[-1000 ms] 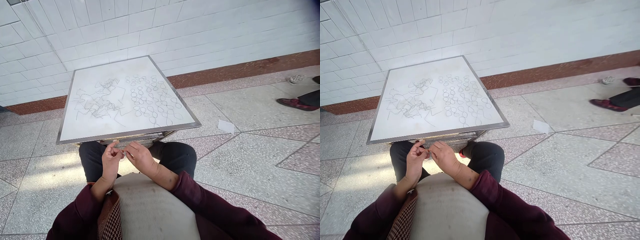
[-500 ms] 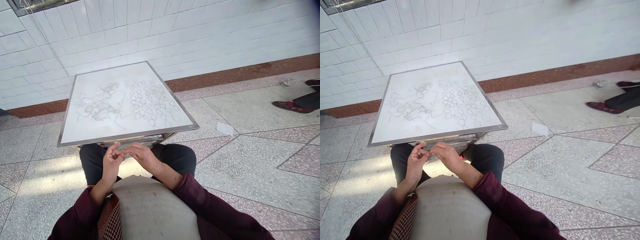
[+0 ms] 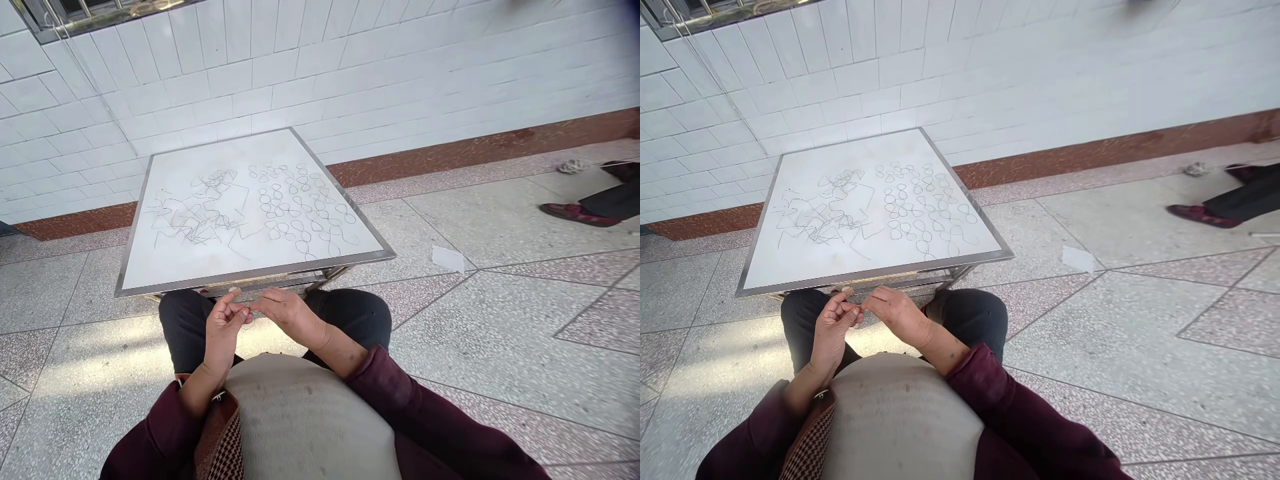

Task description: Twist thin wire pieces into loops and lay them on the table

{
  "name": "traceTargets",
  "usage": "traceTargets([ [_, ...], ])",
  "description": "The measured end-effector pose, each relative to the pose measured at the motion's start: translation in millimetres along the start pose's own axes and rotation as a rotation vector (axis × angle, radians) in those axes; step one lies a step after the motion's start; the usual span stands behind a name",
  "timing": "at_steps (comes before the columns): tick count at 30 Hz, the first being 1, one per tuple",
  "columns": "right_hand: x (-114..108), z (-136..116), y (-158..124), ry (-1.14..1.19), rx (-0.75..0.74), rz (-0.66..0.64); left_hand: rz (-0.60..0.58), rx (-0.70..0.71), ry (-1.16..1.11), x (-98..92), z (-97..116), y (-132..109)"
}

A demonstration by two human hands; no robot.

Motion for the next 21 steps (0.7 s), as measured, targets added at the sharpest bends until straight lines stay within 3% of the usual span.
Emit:
traceTargets([
  [10, -2, -3, 0, -0.054, -0.017, -0.034, 0.001, -0.028, -0.022, 1.5, 0, 1],
  [17, 8, -3, 1, -0.025, -0.02, -0.072, 0.014, -0.03, -0.002, -0.7, -2, 3],
  [21, -2, 12, -2, 0.213, 0.114, 0.108, 0.043, -0.016, -0.025, -2.0, 3, 2],
])
Point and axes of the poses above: each hand's wrist, its own y-axis towards the middle knuckle, its own x-axis out of the palm, z = x × y, the point moved 7 cm from there along y, towards the middle knuckle, and after that the axes turned 7 degrees about -z, right-handed, at the moved point
